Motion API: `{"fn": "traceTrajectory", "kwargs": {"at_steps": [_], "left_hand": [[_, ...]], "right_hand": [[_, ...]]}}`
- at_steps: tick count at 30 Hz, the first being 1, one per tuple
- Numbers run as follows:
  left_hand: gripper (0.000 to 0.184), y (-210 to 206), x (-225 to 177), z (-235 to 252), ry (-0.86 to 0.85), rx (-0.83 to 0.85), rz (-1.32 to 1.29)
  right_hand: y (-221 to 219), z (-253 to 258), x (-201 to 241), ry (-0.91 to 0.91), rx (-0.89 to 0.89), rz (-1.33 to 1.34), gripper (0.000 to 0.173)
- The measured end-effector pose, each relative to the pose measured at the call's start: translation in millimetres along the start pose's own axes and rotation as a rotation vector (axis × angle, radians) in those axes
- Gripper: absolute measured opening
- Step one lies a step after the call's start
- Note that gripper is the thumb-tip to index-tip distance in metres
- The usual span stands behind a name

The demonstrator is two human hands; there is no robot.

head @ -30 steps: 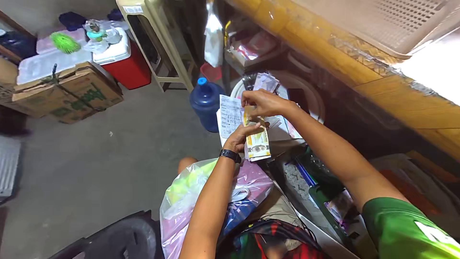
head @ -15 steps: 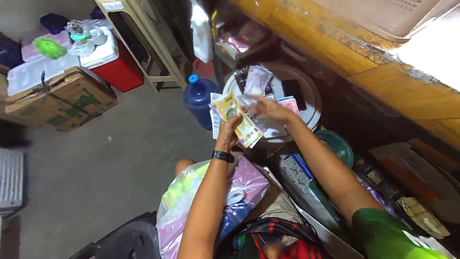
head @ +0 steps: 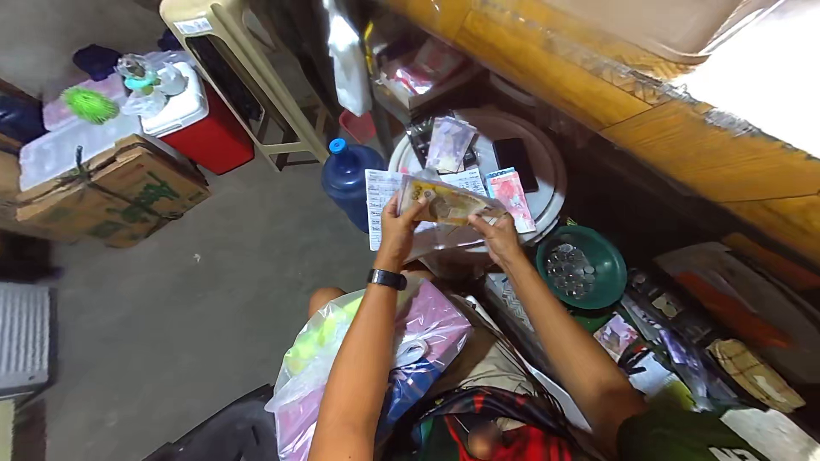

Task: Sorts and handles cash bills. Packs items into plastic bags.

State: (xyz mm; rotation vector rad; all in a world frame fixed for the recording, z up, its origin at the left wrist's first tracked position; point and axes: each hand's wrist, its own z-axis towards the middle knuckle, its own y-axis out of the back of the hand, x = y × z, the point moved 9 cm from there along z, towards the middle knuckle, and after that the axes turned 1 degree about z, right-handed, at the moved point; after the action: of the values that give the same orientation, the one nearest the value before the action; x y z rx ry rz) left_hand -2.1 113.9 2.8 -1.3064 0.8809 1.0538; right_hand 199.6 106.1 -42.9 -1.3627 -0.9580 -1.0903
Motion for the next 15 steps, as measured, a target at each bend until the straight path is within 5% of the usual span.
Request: {"fn": "traceTrajectory", "kwargs": {"at_steps": [4,8,12,15], "left_hand": [[0.035,13,14,15,-0.1,0.139,0.463],[0.035,14,38,9,-0.108,0.083,0.536],[0.061,17,48,9,-0.042,0.047,0.512],[0.062,17,52,14,-0.028,0.039,0.503]], "right_hand": [[20,27,-1,0.361,0.11,-0.348,0.034],[20,29,-22,0.295,0.164,-0.388,0.043],[22,30,-18,0.264,0.058,-0.394,0.073],[17,33,-17,0.312,0.059,-0.338,0.08]]}}
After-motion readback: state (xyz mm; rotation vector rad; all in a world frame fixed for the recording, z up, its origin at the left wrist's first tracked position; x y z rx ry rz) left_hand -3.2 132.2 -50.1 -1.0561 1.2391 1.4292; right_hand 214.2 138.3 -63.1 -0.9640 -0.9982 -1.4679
